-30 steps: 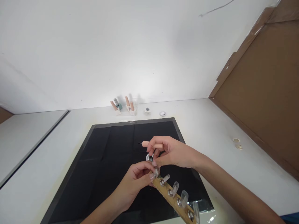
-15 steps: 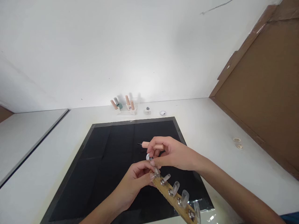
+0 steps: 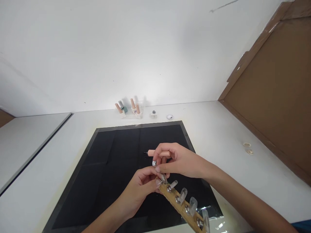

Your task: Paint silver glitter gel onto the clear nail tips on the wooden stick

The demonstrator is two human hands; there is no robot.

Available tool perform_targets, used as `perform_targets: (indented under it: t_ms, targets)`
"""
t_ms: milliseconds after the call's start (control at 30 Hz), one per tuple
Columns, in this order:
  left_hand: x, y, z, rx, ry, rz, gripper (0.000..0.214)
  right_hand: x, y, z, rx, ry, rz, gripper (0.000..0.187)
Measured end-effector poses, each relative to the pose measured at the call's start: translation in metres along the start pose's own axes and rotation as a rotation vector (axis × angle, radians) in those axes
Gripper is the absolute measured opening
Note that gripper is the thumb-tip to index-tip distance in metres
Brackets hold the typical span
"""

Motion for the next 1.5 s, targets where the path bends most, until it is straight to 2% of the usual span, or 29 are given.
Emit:
perform_targets:
  t_ms: [233,400,567,733,1000,1500]
  targets:
    - [0.004,-0.003,-0.001,0.001,0.027,-0.021,0.020,0.000,-0.001,0.000,0.009,0.016,0.047,0.005]
    - [0.006,0.001,-0.001,-0.042,0.030,-0.018,0.016,0.005,-0.007,-0.005,0.001,0.016,0.063,0.019]
    - [0.003,0.004,-0.001,-0.094,-0.016,-0.014,0.009,-0.001,-0.001,-0.008,-0.081,-0.034,0.100,0.022]
    - [0.004,0.011,-0.002,-0.165,-0.004,0.069,0.007,-0.007,0.004,-0.005,-0.085,-0.061,0.202,0.021]
    - [0.004,0.024,-0.005,-0.268,0.051,0.235,0.008,-0.005,0.017,-0.001,-0.160,-0.029,0.269,0.026]
    - [0.007,0.020,-0.007,-0.219,0.119,0.303,0.006,-0.005,0.021,-0.002,-0.169,-0.029,0.233,0.025]
Point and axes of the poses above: each hand's wrist, its own z-axis towards the middle knuckle, its own x-axis out of the back of the hand, y = z × x, the point moved 10 cm from there along z, towards the middle knuckle, and after that the axes turned 9 degrees about z, right-handed, at the moved point
